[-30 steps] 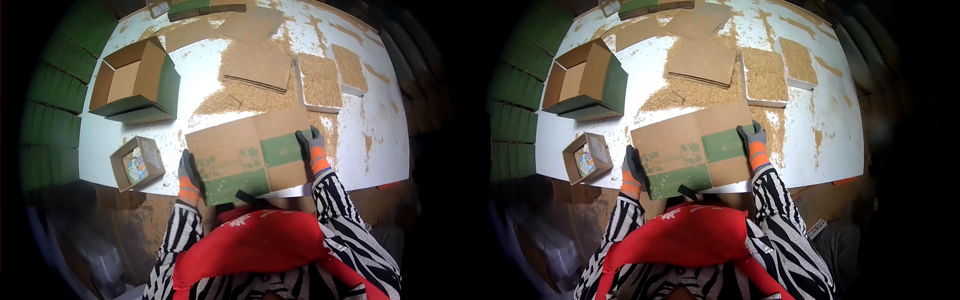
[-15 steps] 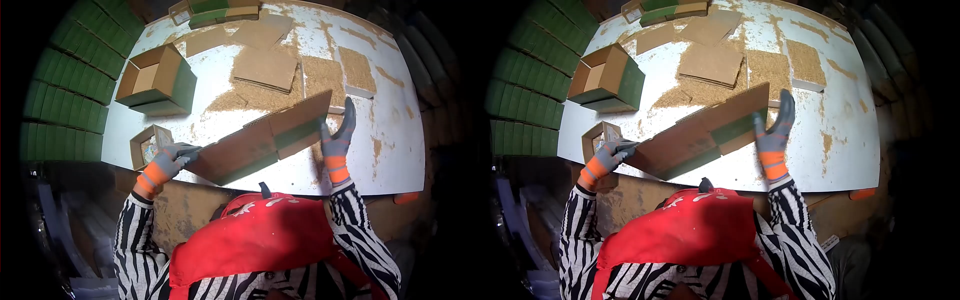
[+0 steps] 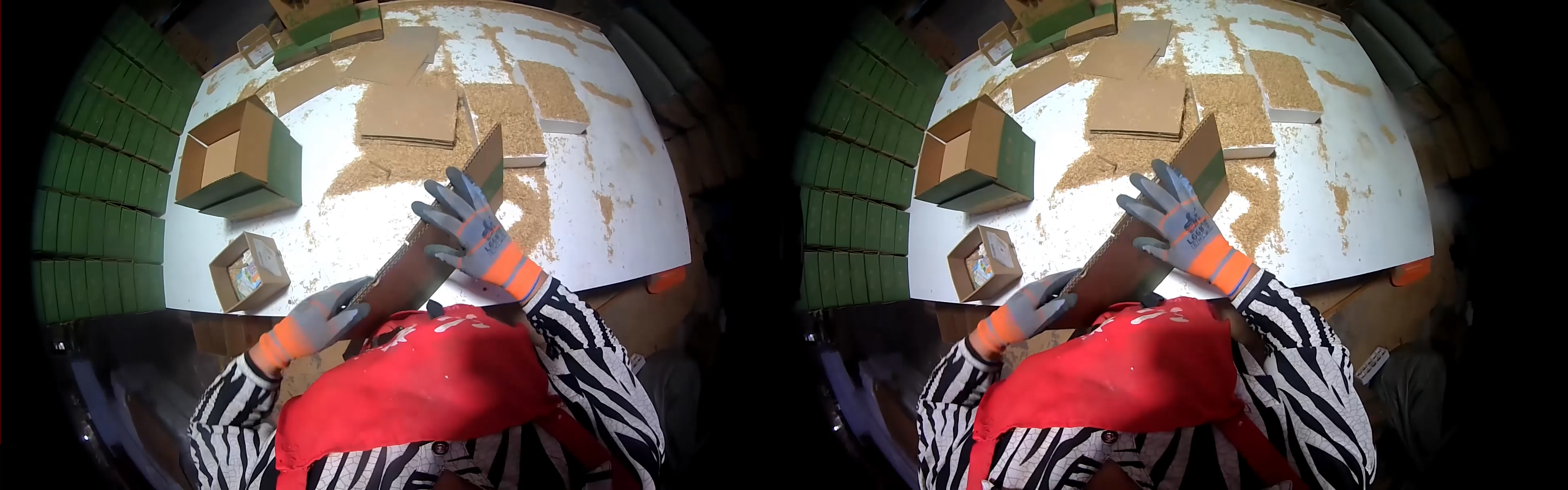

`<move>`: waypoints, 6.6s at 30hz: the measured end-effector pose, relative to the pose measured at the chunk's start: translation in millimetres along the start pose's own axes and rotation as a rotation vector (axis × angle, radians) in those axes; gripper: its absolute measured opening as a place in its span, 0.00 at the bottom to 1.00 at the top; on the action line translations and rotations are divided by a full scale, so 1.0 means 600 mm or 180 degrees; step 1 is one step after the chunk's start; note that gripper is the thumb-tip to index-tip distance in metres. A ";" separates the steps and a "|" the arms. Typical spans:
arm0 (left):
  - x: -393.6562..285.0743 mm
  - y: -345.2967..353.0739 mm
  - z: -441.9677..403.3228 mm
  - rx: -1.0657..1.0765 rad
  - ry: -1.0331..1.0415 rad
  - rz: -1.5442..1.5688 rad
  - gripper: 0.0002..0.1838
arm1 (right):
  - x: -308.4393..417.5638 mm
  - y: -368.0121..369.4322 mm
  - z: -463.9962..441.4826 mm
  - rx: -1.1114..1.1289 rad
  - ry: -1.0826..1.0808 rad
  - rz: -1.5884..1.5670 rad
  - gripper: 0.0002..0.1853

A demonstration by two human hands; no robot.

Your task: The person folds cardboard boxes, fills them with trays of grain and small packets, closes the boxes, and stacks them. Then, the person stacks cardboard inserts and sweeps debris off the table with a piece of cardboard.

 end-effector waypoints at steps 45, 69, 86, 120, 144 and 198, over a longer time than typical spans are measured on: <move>0.163 -0.042 -0.034 -0.3596 0.0347 -0.0582 0.43 | 0.075 0.111 -0.066 0.0940 -0.0094 0.0140 0.29; 0.287 -0.022 -0.169 -0.1951 -0.0428 0.0916 0.32 | 0.022 0.053 0.058 0.0815 0.0077 -0.1956 0.39; 0.434 0.022 -0.173 -0.2451 -0.1354 0.1775 0.24 | -0.376 -0.022 0.397 -0.0931 0.3720 0.0620 0.21; 0.328 0.062 -0.200 -0.0296 -0.0067 0.5422 0.23 | 0.046 -0.001 0.009 -0.1244 0.2125 -0.2996 0.43; 0.262 0.024 -0.173 -0.2277 -0.0413 0.1057 0.35 | -0.062 0.099 -0.083 0.1562 0.1236 0.0483 0.19; 0.690 -0.228 0.041 -0.2403 -0.2190 -0.0567 0.14 | -0.216 -0.062 -0.098 -0.2196 0.1545 -0.1134 0.17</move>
Point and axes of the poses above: each hand's wrist, its own z-axis away from the middle knuckle, its own y-axis out of the palm, x = y × z, the point moved 3 cm from there along -z, towards the middle knuckle, and after that the axes turned 8 degrees about -y, right-handed, at the moved point
